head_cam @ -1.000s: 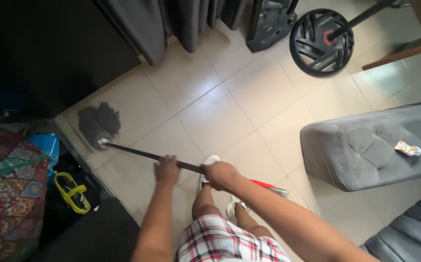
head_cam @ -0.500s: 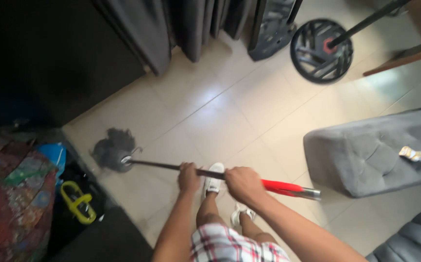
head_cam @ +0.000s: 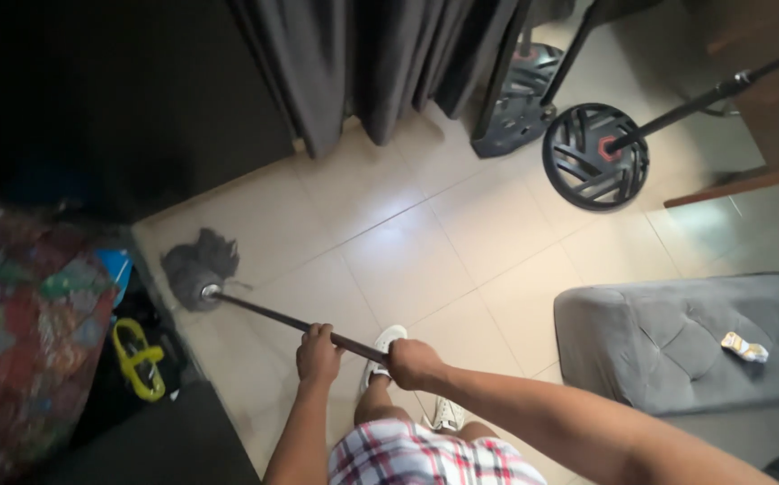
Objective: Mopping the tiled floor in a bedroom around furniture.
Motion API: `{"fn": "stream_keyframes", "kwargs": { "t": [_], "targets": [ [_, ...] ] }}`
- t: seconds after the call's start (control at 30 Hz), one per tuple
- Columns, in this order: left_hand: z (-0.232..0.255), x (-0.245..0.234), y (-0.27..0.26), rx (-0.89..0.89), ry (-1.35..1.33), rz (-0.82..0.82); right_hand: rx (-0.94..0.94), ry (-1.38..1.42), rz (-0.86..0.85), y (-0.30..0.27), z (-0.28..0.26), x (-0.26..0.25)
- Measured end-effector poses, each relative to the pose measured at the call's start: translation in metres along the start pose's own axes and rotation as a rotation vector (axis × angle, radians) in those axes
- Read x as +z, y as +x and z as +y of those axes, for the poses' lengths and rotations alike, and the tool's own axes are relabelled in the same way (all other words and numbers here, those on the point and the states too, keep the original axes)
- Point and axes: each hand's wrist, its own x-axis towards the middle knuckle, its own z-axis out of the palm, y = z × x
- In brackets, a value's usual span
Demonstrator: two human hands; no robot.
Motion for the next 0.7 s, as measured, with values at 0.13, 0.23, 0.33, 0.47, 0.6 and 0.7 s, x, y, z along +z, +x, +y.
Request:
{"fn": "stream_keyframes", "kwargs": {
  "t": [0.13,0.23,0.33,0.47,0.6,0.7],
  "targets": [
    [-0.036,0.02,-0.021,-0.008,-0.117,0.113,0.093,0.276,-0.165,-0.006,-0.024,0.019],
    [-0.043,0.012,-0.055,-0.005,-0.224,0.325,-0.256,0.289,-0.282,0.001,-0.034,0.033],
    [-0.042,-0.013,-0.086,-0.047,-0.396,0.546,-0.515,0.285,-0.269,0.036,-0.053,0.046],
    [-0.039,-0.008,-0.12,0.036,-0.674,0.881,-1.403,0.173,0.13,0.068,-0.067,0.059],
    [-0.074,0.005,-0.134,0.171,-1.084,1.036,-0.612,0.673,-0.216,0.001,-0.121,0.045],
    [0.005,-0.097,-0.245,-0.028,-1.151,0.911,-0.656,0.471,-0.364,-0.041,-0.137,0.031]
  ]
}}
